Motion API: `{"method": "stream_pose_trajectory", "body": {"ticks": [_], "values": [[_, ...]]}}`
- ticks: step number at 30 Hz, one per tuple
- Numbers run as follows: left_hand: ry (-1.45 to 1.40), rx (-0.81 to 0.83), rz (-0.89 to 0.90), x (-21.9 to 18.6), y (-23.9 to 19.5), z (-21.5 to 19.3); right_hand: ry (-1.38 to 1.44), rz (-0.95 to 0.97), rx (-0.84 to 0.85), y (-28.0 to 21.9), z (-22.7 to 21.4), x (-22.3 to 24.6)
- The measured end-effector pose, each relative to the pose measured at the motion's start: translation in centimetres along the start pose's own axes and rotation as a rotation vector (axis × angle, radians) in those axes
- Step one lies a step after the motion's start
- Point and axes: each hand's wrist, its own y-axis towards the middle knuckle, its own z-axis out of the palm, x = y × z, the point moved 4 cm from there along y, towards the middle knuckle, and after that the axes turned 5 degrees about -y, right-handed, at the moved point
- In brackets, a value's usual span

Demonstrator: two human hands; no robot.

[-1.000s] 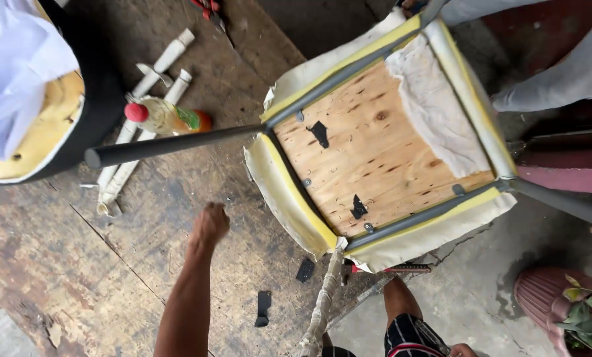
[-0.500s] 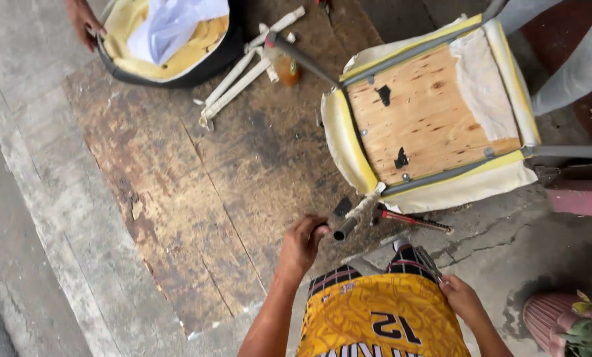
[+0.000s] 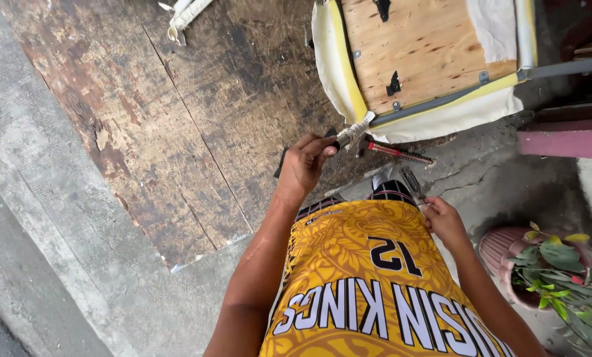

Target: The person uses a screwdriver to tighten screws on the underside of a wooden chair frame. They then switch to a hammer to tap and secure a metal rod into the chair's structure. The task involves repeated adjustments and tool switching to assemble or repair the chair.

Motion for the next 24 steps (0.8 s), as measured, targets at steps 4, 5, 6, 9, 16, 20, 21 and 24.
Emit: {"method": "stream_pose_trajectory", "body": {"ticks": [4, 5, 6, 9, 16, 20, 21, 24], "values": [[0.023, -0.007, 0.023, 2.7, 0.2, 1.3, 0.073, -0.052, 0.002, 0.2, 0.4, 1.3], [0.027, -0.006, 0.033, 2.4, 0.6, 1.1, 0.079, -0.061, 0.0, -0.3, 0.5, 2.5], [-0.036, 0.032, -0.025, 2.4, 0.8, 0.9, 0.048, -0.066, -0.005, -0.6, 0.5, 3.7], [-0.132, 0.092, -0.112, 2.2, 1.2, 0.8, -0.045, -0.103, -0.023, -1.2, 0.3, 6.0], [-0.336, 0.194, -0.251, 2.5, 0.1, 1.1, -0.289, -0.486, -0.152, -5.8, 0.0, 13.6], [-0.447, 0.157, -0.125, 6.8, -2.1, 2.7, -0.363, -0.759, -0.21, -7.5, -0.6, 18.6], [-0.351, 0.132, -0.098, 7.4, -2.3, 3.2, -0.489, -0.855, -0.252, -8.0, -0.5, 20.2], [-0.254, 0.025, -0.092, 9.6, -3.1, 4.9, -0.572, -1.076, -0.313, -10.0, -0.3, 23.3]]}}
